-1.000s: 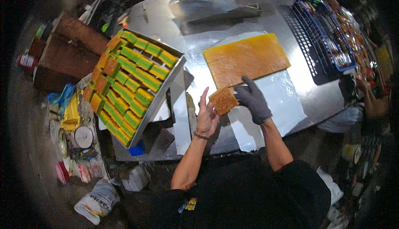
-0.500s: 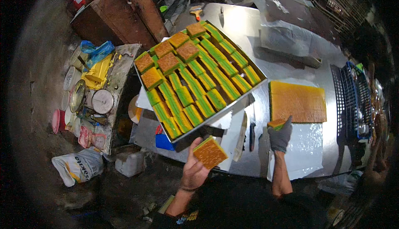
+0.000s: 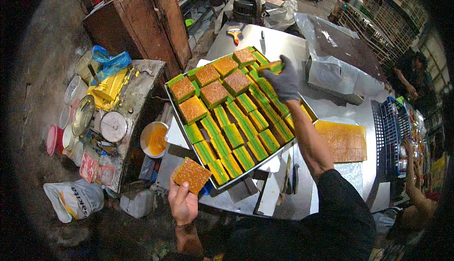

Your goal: The person places rectangular food items into a metal tray lined with green and yellow leaf wrappers. They pick up each item from a nearby surface and arrange them in rows within the tray. The person then moves the filled tray to a different location.

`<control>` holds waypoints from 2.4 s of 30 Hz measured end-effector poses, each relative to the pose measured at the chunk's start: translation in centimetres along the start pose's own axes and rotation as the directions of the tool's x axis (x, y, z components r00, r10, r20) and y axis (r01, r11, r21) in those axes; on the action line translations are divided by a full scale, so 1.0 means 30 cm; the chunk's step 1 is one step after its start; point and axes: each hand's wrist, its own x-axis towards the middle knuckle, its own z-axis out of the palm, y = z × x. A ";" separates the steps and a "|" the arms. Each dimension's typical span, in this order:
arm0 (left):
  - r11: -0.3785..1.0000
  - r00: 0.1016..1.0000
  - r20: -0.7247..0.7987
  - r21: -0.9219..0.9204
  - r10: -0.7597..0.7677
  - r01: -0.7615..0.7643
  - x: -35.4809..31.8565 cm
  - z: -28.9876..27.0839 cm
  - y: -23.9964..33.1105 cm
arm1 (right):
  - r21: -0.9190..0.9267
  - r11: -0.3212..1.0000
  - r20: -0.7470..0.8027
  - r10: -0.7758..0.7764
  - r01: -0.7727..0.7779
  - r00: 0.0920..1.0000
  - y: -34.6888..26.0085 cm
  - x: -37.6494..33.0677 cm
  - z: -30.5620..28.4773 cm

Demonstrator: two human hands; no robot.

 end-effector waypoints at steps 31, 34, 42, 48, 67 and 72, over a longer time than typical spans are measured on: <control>-0.195 0.961 0.133 0.977 0.243 -0.086 0.553 0.020 -0.070 | -0.083 0.759 -0.246 0.612 -0.646 0.751 0.683 -0.938 -1.073; -0.018 0.921 0.095 0.995 0.379 -0.095 0.472 0.062 -0.053 | -0.269 0.682 -0.434 0.544 -0.679 0.718 0.836 -0.991 -1.203; 0.109 0.944 0.298 0.943 0.142 -0.314 -0.041 0.471 -0.340 | -0.423 0.315 -0.557 0.649 -0.849 0.519 1.360 -0.876 -1.481; 0.391 0.926 0.326 0.890 -0.188 -0.234 -0.185 0.666 -0.547 | -0.522 0.370 -0.254 0.793 -0.769 0.554 1.380 -0.778 -1.522; 0.433 0.809 0.523 0.816 -0.270 -0.383 -0.243 0.698 -0.640 | 0.448 0.630 0.401 0.492 -0.634 0.773 0.422 -0.511 -1.016; 0.436 0.899 0.308 0.887 -0.312 -0.153 -0.291 0.460 -0.465 | 0.487 0.796 0.452 0.124 -0.360 0.883 0.121 -0.379 -0.515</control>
